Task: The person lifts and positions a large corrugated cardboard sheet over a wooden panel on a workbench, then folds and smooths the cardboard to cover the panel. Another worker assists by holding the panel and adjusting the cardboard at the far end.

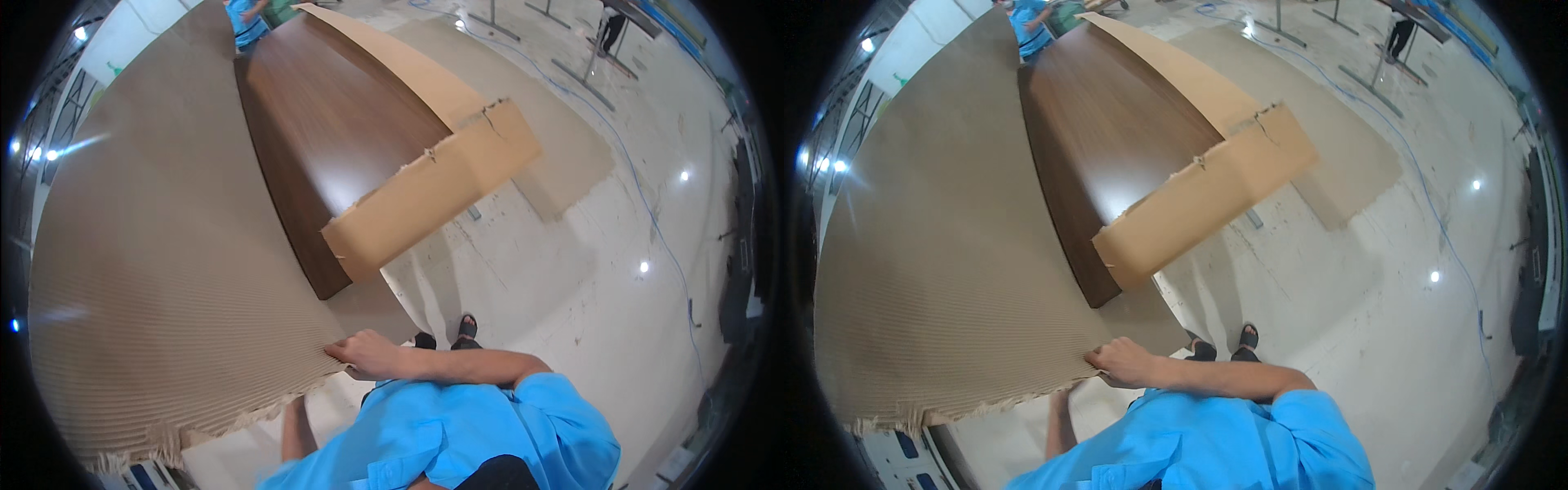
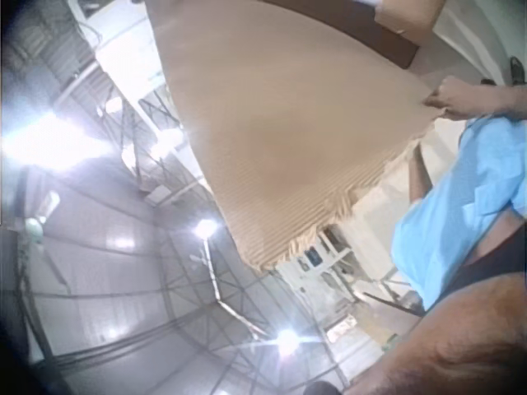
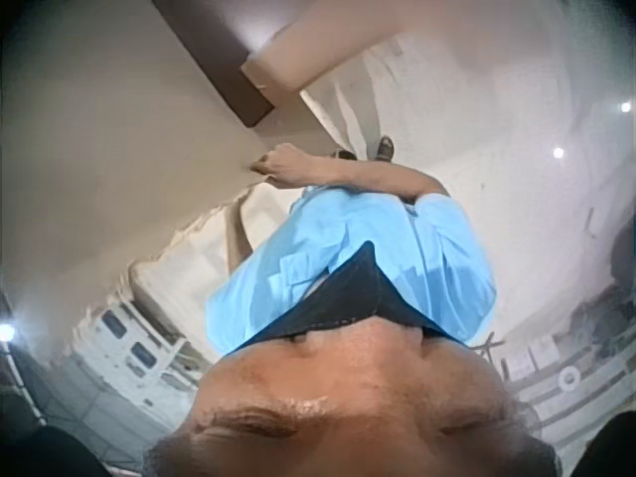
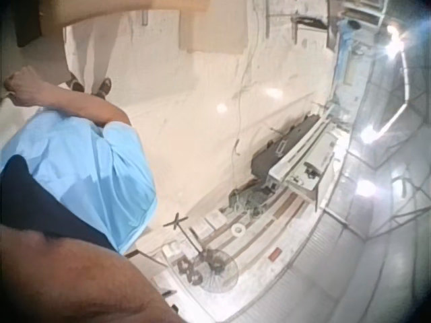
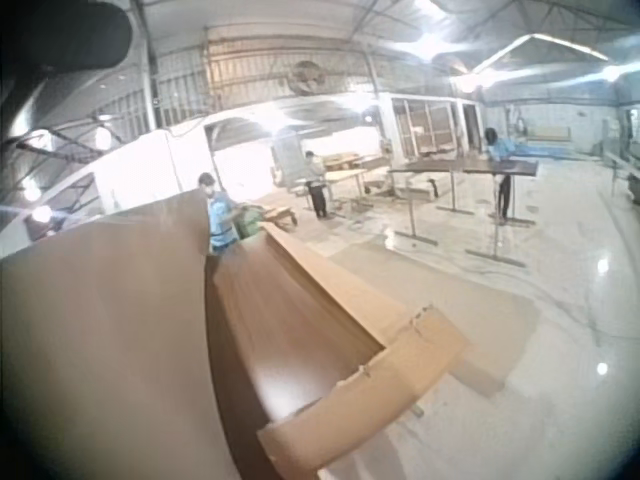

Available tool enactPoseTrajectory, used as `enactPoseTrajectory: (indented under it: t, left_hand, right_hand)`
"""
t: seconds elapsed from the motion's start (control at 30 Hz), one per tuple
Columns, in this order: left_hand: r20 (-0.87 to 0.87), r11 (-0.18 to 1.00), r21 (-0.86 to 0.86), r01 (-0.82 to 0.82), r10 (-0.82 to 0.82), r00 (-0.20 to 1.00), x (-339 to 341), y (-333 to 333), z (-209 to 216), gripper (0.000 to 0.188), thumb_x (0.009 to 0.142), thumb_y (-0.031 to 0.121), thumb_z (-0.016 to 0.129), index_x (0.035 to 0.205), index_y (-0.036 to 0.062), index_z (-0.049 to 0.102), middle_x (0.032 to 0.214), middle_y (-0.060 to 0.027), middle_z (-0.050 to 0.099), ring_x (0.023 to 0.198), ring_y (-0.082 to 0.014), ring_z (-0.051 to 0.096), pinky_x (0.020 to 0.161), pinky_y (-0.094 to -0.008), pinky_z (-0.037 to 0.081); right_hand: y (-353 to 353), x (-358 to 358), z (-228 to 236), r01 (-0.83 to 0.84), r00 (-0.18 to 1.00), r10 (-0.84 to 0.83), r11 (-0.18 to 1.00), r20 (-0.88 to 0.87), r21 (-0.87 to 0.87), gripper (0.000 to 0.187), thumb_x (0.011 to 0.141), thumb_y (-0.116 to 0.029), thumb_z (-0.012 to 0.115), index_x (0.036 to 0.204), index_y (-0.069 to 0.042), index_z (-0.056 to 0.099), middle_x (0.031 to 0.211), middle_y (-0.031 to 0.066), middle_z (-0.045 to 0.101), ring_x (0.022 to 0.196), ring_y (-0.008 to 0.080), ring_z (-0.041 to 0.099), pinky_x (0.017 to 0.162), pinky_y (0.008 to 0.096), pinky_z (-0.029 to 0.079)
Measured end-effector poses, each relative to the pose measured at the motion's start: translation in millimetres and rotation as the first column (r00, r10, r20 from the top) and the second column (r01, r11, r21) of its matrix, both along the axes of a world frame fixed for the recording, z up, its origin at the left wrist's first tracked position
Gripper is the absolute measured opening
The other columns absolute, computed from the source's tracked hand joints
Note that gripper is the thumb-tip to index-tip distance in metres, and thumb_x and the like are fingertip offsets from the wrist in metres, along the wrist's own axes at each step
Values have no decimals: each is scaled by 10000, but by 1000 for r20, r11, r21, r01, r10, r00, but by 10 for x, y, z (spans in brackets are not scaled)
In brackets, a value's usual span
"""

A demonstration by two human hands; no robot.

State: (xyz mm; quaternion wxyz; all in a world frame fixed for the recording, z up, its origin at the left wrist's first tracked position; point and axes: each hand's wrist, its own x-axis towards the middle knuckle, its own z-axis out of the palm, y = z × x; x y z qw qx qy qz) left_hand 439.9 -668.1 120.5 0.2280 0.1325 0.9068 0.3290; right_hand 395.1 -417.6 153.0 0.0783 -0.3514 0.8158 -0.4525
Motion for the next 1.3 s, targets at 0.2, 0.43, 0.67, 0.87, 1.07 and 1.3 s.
enactPoseTrajectory:
  t: [0.2, 0.43, 0.67, 0.87, 1.07, 1.3]
  left_hand:
    - [-374, 759, 439, -481, 640, 671, 118, 792, -547, 418, 823, 142, 744, 1148, -44, 557, 1082, -142, 651, 976, -187, 617, 801, -320, 492]
    - [-437, 677, 470, -567, 736, 516, 73, 563, -279, 176, 954, 64, 599, 1019, -100, 610, 992, -165, 651, 913, -243, 610, 860, -345, 469]
    - [-560, 719, 414, -558, 684, 467, 2, 634, -127, 180, 950, 85, 603, 1035, -69, 640, 991, -185, 689, 935, -286, 649, 903, -389, 470]
    - [-465, 891, 136, -434, 444, 766, 49, 570, -39, 229, 984, 181, 588, 1060, -32, 623, 958, -140, 666, 909, -268, 628, 800, -380, 500]
    - [-324, 956, -169, -239, 175, 930, -321, 961, 175, 306, 851, 96, 672, 1143, 23, 614, 894, -157, 665, 816, -327, 640, 747, -393, 522]
    - [-332, 945, -325, -27, -87, 939, -515, 1341, 290, 491, 797, 101, 632, 1275, 1, 573, 1039, -208, 679, 977, -330, 660, 835, -424, 510]
  right_hand:
    - [30, -409, 270, -339, 925, 362, 924, -117, 179, 261, 772, -164, 669, 992, -24, 653, 808, 169, 680, 773, 388, 670, 671, 469, 539]
    - [901, -3162, -447, 329, 909, -227, 906, -349, 268, 526, 911, -506, 582, 1233, -90, 598, 1252, 135, 614, 1143, 307, 589, 885, 467, 506]
    - [1924, -3190, -1004, 74, 940, -259, 788, 220, 611, 745, 955, -677, 367, 1106, -42, 727, 1150, 159, 691, 1072, 323, 644, 957, 533, 442]
    - [2542, -744, -1685, -539, 753, 123, 678, 646, 499, 522, 861, -566, 636, 951, -65, 751, 942, 174, 731, 872, 331, 683, 785, 462, 511]
    - [1802, 155, -1023, -464, 822, 382, 879, 423, 108, 334, 975, -330, 542, 1039, -49, 711, 992, 173, 701, 902, 342, 655, 788, 439, 510]
    - [645, -193, 1248, -428, 861, 316, 874, -399, -230, 293, 934, -203, 613, 1191, -62, 623, 1227, 134, 625, 1063, 340, 625, 860, 409, 527]
